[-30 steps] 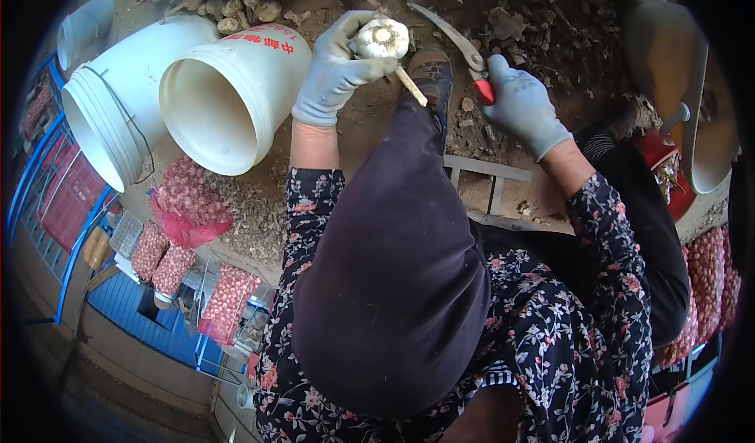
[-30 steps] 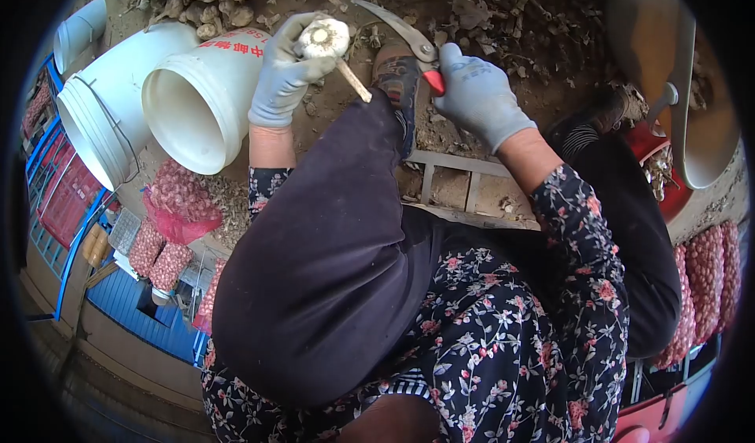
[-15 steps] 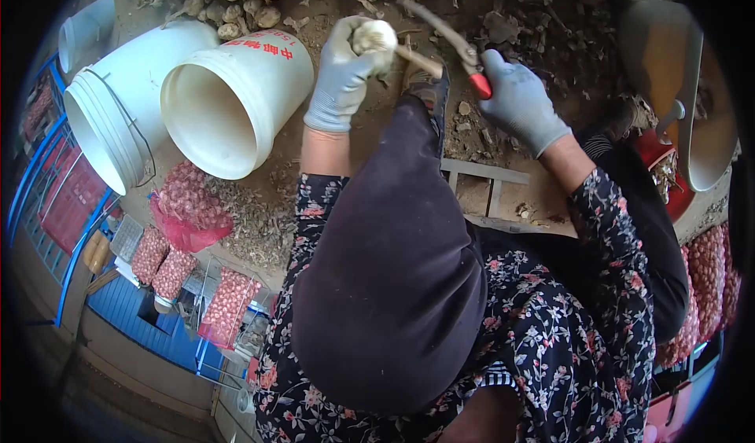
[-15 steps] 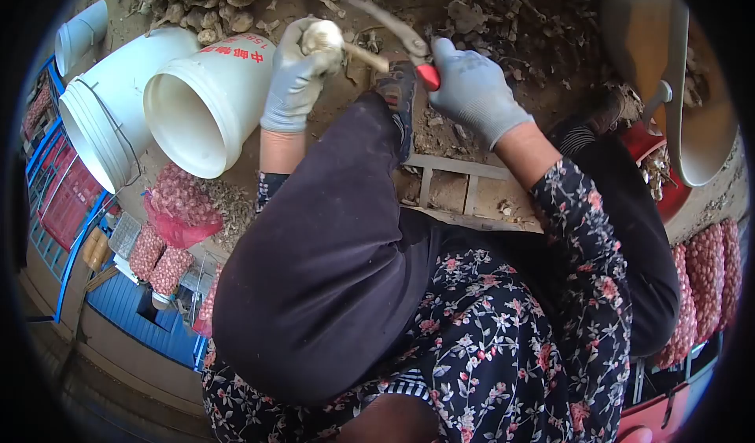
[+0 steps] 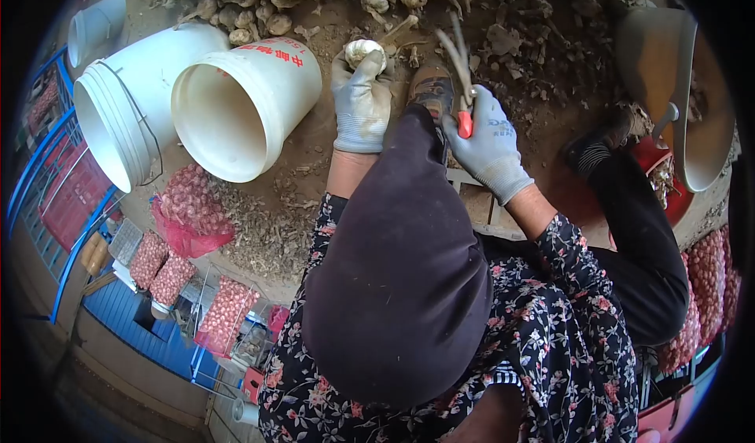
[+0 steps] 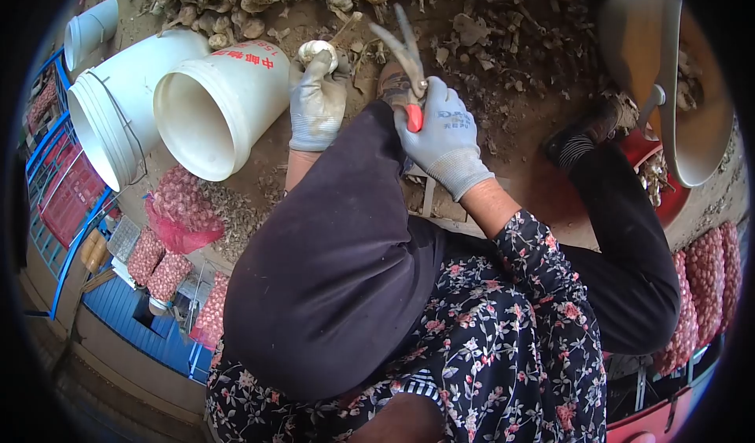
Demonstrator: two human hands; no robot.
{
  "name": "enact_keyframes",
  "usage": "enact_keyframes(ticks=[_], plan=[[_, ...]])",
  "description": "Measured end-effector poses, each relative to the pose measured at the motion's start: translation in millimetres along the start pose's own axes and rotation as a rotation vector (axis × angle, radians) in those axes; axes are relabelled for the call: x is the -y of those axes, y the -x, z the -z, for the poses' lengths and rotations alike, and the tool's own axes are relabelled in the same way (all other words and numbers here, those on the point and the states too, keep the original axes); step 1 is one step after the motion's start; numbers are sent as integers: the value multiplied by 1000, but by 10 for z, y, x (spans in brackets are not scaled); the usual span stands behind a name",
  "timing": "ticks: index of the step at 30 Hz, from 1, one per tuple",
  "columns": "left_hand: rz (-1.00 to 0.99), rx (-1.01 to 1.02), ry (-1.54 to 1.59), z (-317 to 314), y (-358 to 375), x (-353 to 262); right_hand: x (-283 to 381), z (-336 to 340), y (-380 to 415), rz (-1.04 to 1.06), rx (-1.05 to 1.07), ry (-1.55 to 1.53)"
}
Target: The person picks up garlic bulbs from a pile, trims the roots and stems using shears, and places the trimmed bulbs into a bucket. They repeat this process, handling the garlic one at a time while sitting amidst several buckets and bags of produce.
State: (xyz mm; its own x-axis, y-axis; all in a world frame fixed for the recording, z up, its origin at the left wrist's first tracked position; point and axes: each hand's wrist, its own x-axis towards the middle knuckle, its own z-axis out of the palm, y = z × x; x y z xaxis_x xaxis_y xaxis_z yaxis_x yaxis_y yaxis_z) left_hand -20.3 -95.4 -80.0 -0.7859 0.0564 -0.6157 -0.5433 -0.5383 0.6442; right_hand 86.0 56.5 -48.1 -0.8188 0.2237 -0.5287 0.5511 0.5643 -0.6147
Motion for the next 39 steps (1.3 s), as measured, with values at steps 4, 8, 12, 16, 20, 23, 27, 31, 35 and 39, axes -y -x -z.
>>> enact_keyframes(ticks=[4,8,12,16,20,23,27,31,35,39], plan=[[-18,140,-69,-127,93,73,54,-28,-115,21,225,100],[7,121,-65,-82,65,41,122,-60,-208,-10,356,61],[-496,-242,-450,-58,326,-630,-97,-65,-153,-35,265,0],[-946,-844,-1810,200,272,-1555,-308,-24,-176,-74,228,20],[-1163,-245,-2086,-42,-521,-1314,-259,-52,-213,-106,288,79],[-713,-148,-1958,-162,-1301,-858,-161,-4,-243,-128,351,117],[-818,-227,-1913,120,-1456,-709,-216,54,-301,-110,376,99],[-624,55,-813,329,-974,-695,-333,-4,-436,134,322,-55],[-409,178,-841,228,-408,-736,-47,155,-576,183,474,-184],[-253,330,-691,156,-250,-663,144,194,-635,212,477,-306]])
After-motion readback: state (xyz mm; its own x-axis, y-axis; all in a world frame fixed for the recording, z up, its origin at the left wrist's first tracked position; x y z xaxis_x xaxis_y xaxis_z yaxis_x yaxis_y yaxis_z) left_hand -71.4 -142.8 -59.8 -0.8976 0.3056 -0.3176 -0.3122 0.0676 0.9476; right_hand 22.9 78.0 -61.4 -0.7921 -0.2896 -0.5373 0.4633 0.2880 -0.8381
